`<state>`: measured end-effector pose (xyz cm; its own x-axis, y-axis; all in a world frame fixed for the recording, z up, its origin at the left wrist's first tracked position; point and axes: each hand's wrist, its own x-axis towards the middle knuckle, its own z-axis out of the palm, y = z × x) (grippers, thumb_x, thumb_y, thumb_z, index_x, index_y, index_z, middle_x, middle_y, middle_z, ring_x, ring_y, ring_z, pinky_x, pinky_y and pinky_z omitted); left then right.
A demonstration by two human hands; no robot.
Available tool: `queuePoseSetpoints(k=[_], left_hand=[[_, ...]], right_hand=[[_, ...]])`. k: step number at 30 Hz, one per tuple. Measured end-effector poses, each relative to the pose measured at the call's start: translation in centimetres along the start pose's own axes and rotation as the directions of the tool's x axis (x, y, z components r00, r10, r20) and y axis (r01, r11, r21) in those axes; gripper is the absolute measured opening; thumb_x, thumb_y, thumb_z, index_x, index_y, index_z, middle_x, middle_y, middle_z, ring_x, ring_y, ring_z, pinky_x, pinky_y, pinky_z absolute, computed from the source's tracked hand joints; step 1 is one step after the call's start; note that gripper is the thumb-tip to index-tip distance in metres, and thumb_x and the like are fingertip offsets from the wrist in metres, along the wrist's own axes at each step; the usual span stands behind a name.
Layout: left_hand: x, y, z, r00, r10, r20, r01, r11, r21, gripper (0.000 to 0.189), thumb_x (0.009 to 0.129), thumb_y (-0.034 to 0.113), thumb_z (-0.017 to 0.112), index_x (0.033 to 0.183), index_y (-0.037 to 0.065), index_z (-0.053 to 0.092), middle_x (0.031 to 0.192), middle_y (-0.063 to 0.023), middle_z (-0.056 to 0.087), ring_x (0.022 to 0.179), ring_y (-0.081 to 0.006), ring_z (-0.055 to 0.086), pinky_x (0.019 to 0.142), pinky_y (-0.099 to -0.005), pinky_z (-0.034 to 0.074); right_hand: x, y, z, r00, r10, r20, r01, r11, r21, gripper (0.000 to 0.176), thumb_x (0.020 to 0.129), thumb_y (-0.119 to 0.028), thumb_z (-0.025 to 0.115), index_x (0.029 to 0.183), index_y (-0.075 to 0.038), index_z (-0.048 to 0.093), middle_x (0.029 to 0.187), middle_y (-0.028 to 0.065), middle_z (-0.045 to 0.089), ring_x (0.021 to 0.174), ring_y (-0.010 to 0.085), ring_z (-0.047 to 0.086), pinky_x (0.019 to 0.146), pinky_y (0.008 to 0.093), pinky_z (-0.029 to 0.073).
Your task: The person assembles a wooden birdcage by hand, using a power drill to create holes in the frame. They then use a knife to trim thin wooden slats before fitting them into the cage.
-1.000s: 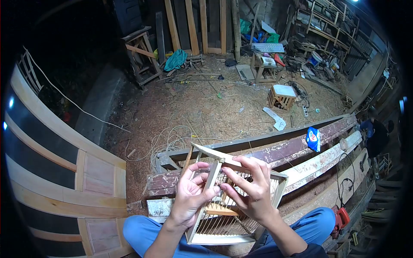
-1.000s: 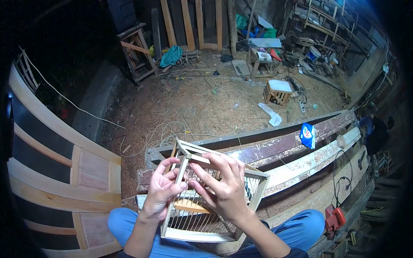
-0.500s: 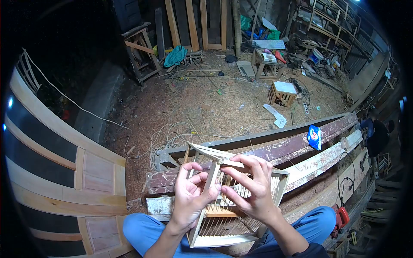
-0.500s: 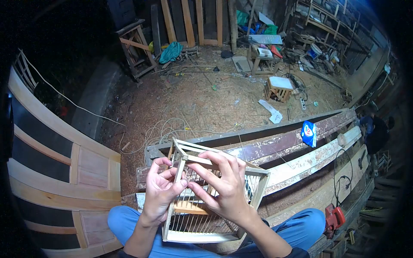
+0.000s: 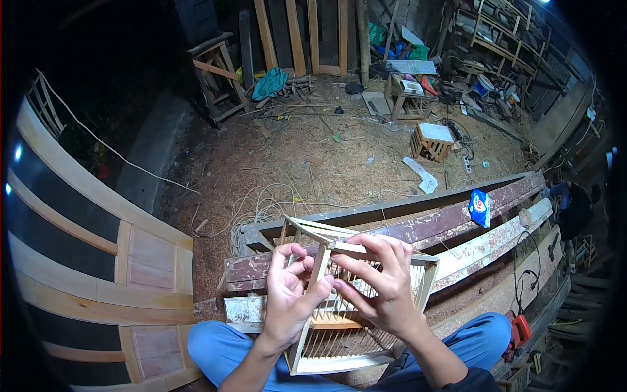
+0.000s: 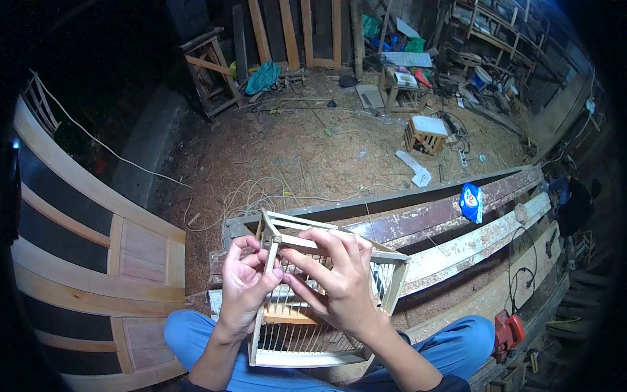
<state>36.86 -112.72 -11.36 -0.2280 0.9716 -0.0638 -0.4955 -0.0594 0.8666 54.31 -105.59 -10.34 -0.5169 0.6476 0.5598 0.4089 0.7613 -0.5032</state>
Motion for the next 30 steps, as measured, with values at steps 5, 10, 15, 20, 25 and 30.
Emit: queuePoseSetpoints(k=[5,10,15,20,25,30], left_hand=[[-0.3,-0.1,0.2,0.998,0.053,-0.026,-0.051,0.996,0.071,0.061,0.093,-0.004,0.075,0.135,0.005,0.031,0.112,-0.0152,0.067,0.100,-0.0155,0.068,0.087,-0.0289,0.058],[-0.3,0.0,0.2,0.998,0.058,-0.020,-0.057,0.997,0.057,0.060,0.094,-0.004,0.074,0.134,0.006,0.030,0.111,-0.0145,0.066,0.100,-0.0151,0.068,0.088,-0.0290,0.058],[-0.2,-0.4,-0.1,0.994,0.109,0.028,-0.109,0.994,0.019,0.059,0.095,-0.006,0.073,0.132,0.007,0.029,0.109,-0.0129,0.064,0.099,-0.0137,0.066,0.088,-0.0283,0.058],[-0.3,0.2,0.8,0.996,0.088,-0.004,-0.088,0.995,0.049,0.058,0.096,-0.004,0.072,0.132,0.006,0.028,0.108,-0.0117,0.064,0.097,-0.0125,0.065,0.088,-0.0266,0.056],[-0.9,0.4,1.1,0.968,0.247,-0.045,-0.201,0.868,0.453,0.057,0.097,0.001,0.070,0.134,0.003,0.027,0.106,-0.0104,0.064,0.094,-0.0110,0.063,0.083,-0.0246,0.052],[-0.5,0.8,0.3,0.985,0.172,-0.031,-0.153,0.933,0.326,0.059,0.096,-0.002,0.069,0.136,0.003,0.026,0.106,-0.0111,0.062,0.097,-0.0133,0.063,0.086,-0.0271,0.054]], right_hand=[[-0.1,-0.2,-0.1,1.000,-0.013,-0.001,0.013,1.000,0.005,0.042,0.083,-0.026,0.088,0.123,-0.020,0.078,0.134,0.0051,0.065,0.124,0.0259,0.057,0.103,0.0448,0.037],[-0.1,-0.2,-0.1,1.000,-0.006,-0.005,0.006,1.000,0.027,0.042,0.082,-0.025,0.088,0.123,-0.020,0.078,0.134,0.0047,0.065,0.124,0.0256,0.057,0.103,0.0437,0.037],[-0.2,0.0,0.0,1.000,-0.002,0.006,0.002,0.998,0.057,0.042,0.082,-0.027,0.088,0.122,-0.020,0.079,0.134,0.0041,0.065,0.124,0.0245,0.057,0.103,0.0430,0.036],[-0.1,-0.2,0.0,1.000,-0.011,0.003,0.011,0.999,0.036,0.042,0.082,-0.027,0.088,0.122,-0.020,0.080,0.133,0.0039,0.065,0.124,0.0240,0.058,0.101,0.0428,0.037],[-0.2,-0.5,0.4,0.999,-0.036,-0.007,0.036,0.999,0.022,0.041,0.082,-0.027,0.088,0.122,-0.022,0.079,0.133,0.0041,0.065,0.121,0.0243,0.057,0.100,0.0437,0.037],[-0.2,-1.2,0.8,0.999,-0.042,-0.007,0.042,0.999,-0.032,0.043,0.083,-0.029,0.087,0.125,-0.024,0.078,0.134,0.0040,0.064,0.121,0.0242,0.057,0.100,0.0434,0.037]])
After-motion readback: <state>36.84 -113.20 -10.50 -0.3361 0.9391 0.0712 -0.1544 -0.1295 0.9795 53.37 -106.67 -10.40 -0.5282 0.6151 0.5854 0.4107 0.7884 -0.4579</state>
